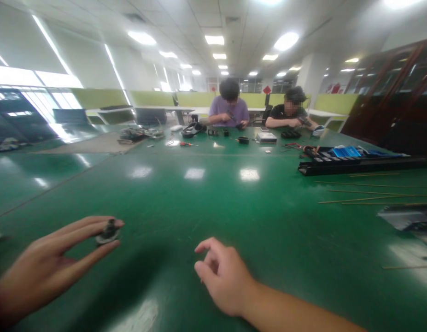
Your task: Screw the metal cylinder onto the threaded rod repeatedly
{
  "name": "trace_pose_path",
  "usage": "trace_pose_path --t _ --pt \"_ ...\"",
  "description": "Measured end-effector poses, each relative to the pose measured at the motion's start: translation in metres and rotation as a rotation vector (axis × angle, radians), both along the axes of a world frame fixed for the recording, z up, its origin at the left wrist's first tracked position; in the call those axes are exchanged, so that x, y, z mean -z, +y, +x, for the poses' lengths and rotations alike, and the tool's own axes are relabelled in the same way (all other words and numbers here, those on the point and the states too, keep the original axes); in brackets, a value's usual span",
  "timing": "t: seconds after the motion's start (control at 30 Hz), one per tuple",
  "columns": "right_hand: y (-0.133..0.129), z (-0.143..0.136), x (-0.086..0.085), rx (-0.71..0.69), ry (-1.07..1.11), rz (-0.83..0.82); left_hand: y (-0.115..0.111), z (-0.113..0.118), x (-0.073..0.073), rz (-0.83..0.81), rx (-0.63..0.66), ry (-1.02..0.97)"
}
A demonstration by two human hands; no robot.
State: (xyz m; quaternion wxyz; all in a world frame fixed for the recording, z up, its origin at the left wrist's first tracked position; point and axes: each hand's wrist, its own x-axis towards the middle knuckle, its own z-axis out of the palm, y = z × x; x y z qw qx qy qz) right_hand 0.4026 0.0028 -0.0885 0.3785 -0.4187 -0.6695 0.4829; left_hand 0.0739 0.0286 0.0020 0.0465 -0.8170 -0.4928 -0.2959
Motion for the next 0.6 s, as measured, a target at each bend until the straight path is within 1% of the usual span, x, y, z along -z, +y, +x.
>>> trace_pose_path --t 0.1,0.13,0.2,0.27,0.33,0.4,0.5,0.6 --pt "0.001 0.000 0.000 0.053 0.013 -0.040 0.010 0.054 0.004 -0.193 0.296 0.138" --pt "0.001 0.000 0.000 0.051 0.008 -0.047 0.011 0.073 0.007 -0.279 0.366 0.172" --pt "0.001 -0.001 0.000 0.031 -0.027 -0.035 0.010 0.103 0.015 -0.381 0.474 0.225" --pt "0.000 0.000 0.001 0.006 -0.060 -0.015 0.007 0.118 0.026 -0.440 0.544 0.243" --pt "-0.001 0.000 0.002 -0.005 -0.088 0.006 0.002 0.120 0.036 -0.476 0.587 0.210" --pt "-0.001 0.001 0.004 -0.012 -0.112 0.021 -0.001 0.114 0.044 -0.500 0.593 0.139" --pt "-0.002 0.002 0.005 -0.035 -0.121 0.018 -0.003 0.102 0.049 -0.499 0.546 0.040" --pt "-0.002 0.002 0.006 -0.038 -0.140 0.022 -0.001 0.098 0.052 -0.480 0.496 0.004"
